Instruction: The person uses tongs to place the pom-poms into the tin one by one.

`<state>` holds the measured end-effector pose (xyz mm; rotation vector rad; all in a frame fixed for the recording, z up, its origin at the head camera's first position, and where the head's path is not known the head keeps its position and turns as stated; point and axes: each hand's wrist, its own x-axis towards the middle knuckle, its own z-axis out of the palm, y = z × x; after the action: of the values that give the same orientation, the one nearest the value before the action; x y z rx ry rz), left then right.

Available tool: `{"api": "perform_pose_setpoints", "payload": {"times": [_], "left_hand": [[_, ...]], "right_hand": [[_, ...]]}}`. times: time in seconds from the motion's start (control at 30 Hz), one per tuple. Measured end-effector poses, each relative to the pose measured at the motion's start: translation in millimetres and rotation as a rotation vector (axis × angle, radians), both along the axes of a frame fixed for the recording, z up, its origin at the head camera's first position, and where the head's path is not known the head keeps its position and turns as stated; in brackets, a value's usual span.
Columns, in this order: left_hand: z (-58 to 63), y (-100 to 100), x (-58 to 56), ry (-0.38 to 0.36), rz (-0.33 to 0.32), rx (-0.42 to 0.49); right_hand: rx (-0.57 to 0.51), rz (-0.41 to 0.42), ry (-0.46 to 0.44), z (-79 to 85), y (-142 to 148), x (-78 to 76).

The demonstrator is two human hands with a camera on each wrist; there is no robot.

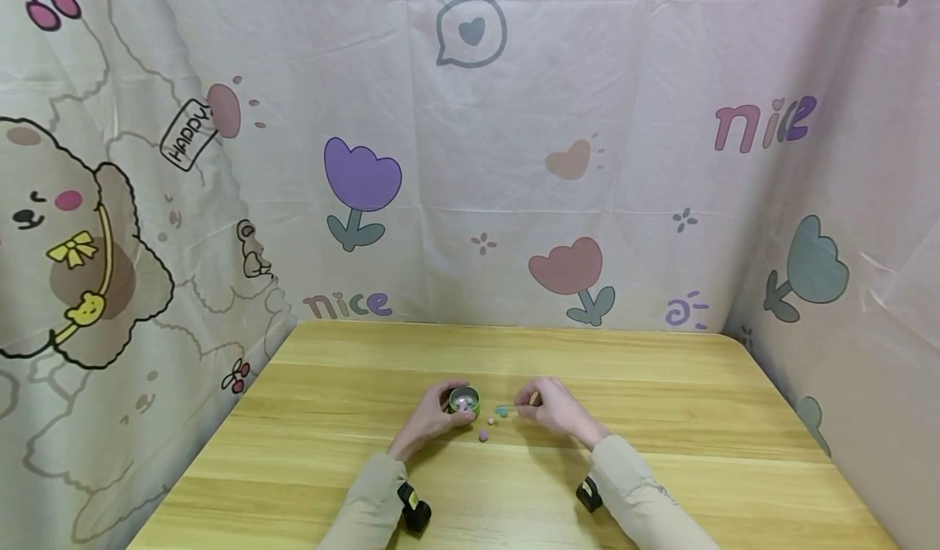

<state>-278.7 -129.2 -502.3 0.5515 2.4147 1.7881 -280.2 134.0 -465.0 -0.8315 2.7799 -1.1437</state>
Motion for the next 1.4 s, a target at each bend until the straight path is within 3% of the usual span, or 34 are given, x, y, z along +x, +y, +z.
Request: {"api": "perform_pose_setpoints", "payload": {"times": [0.53,1.4], "left_hand": [[-0.9,0,-1.5,0.008,0.001,-0.003],[-0.7,0,-0.9,-0.019,0.021,0.012]], "right_hand": [[-0.006,-0.014,0.015,13.7,-14,-2.3],[0.02,0.028,0.009,17.9,-43,-14.1]]}}
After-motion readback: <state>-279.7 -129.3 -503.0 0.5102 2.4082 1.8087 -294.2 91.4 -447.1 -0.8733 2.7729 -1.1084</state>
